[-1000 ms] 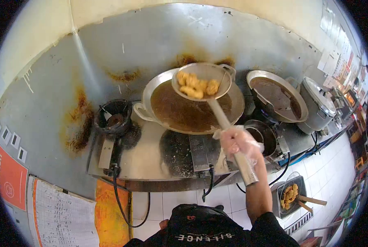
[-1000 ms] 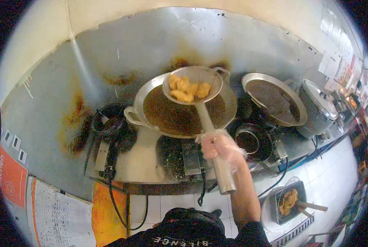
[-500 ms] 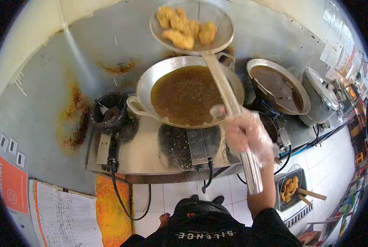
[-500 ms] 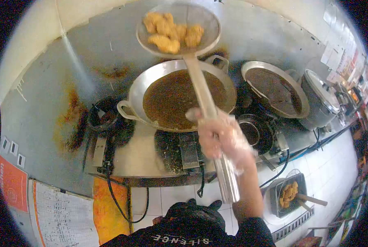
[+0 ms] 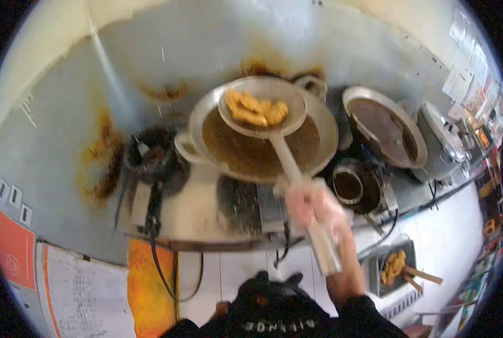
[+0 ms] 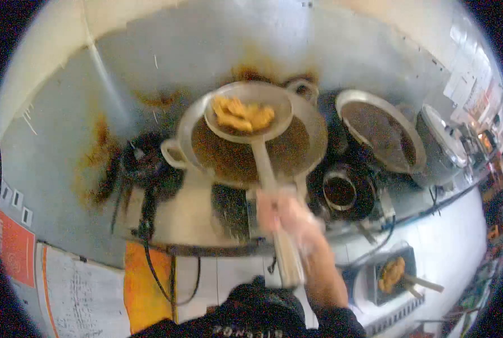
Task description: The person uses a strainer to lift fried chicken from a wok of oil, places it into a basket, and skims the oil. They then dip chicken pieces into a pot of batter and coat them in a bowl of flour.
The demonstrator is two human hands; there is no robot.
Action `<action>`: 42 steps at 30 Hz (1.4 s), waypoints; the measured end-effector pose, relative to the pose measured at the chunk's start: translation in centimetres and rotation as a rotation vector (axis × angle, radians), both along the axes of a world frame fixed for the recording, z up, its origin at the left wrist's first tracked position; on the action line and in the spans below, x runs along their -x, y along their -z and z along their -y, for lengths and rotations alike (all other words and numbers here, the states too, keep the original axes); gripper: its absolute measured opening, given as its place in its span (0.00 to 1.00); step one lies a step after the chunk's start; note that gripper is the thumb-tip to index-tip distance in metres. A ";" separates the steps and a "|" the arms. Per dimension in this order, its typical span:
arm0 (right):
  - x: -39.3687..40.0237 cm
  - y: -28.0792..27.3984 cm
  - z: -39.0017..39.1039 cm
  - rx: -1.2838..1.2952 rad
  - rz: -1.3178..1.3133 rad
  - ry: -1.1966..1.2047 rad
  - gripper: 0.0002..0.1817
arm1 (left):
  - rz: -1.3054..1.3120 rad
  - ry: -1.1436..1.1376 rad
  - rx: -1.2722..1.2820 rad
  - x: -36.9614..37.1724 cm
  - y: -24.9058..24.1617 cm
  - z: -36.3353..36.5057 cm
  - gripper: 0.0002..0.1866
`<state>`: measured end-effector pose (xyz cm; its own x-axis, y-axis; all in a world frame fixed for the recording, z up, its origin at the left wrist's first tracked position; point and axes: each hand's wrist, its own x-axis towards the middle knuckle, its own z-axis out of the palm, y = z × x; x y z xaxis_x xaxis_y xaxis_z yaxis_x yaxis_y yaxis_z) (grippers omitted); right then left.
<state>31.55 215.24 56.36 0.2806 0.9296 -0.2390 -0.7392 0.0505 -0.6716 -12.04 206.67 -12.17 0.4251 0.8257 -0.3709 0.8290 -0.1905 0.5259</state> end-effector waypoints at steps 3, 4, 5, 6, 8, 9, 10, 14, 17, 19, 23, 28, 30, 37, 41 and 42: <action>-2.7 2.7 -0.4 0.085 -0.175 -0.264 0.12 | 0.049 0.002 -0.438 -3.0 -1.4 0.6 0.11; -1.9 2.0 -0.1 0.115 -0.228 -0.162 0.12 | -0.021 0.175 -0.092 0.0 -2.7 -0.2 0.11; -2.1 2.1 -0.4 0.116 -0.197 -0.194 0.13 | -0.007 0.014 -0.042 0.1 -0.4 0.4 0.10; -2.2 2.2 -0.6 0.123 -0.166 -0.229 0.13 | 0.075 -0.028 0.007 -0.2 0.4 -0.3 0.10; -2.1 -1.2 -0.4 0.024 0.019 -0.225 0.15 | -0.002 0.106 -0.059 -0.2 0.5 -0.1 0.09; -1.4 -3.6 -0.3 0.002 0.083 -0.141 0.16 | -0.147 0.274 -0.201 -0.3 0.1 0.3 0.09; -1.8 -5.0 -0.7 -0.038 0.118 -0.107 0.15 | -0.133 0.268 -0.141 -0.2 -0.6 0.1 0.09; -4.0 -10.8 -2.8 -0.356 0.015 -0.155 0.16 | 0.119 0.044 0.259 -1.0 -6.4 -0.8 0.12; -4.5 -13.1 -3.2 -0.341 -0.069 -0.168 0.13 | 0.044 0.161 0.232 -2.0 -7.9 -1.9 0.13; -4.9 -11.8 -3.0 -0.352 -0.069 -0.171 0.12 | -0.050 0.297 0.138 -1.9 -7.0 -2.5 0.13; -4.0 -5.4 0.7 -0.214 0.120 -0.172 0.14 | 0.011 0.101 0.183 -3.4 -8.5 -2.5 0.15; -3.1 0.7 3.6 0.114 -0.063 -0.162 0.18 | -0.368 0.279 0.072 -1.9 -2.9 -3.3 0.14; -3.4 1.7 4.3 0.083 -0.050 -0.135 0.15 | -0.065 0.215 0.019 -0.9 -0.6 -4.2 0.14; -8.6 -3.9 9.1 -0.235 0.148 0.041 0.12 | -0.242 0.386 -0.030 -1.5 -2.8 -6.2 0.13; -11.6 -5.3 16.8 -0.342 0.141 0.240 0.13 | -0.193 0.479 0.033 -6.6 -3.9 -7.8 0.14; -12.1 -5.0 19.5 -0.313 0.194 0.322 0.14 | -0.190 0.510 0.042 -8.0 -4.1 -7.8 0.14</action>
<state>43.60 195.70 61.40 0.5770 0.8074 0.1235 -0.5160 0.4775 -0.7112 -4.06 214.45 -8.11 0.6900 0.5152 -0.5084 0.7181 -0.5756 0.3913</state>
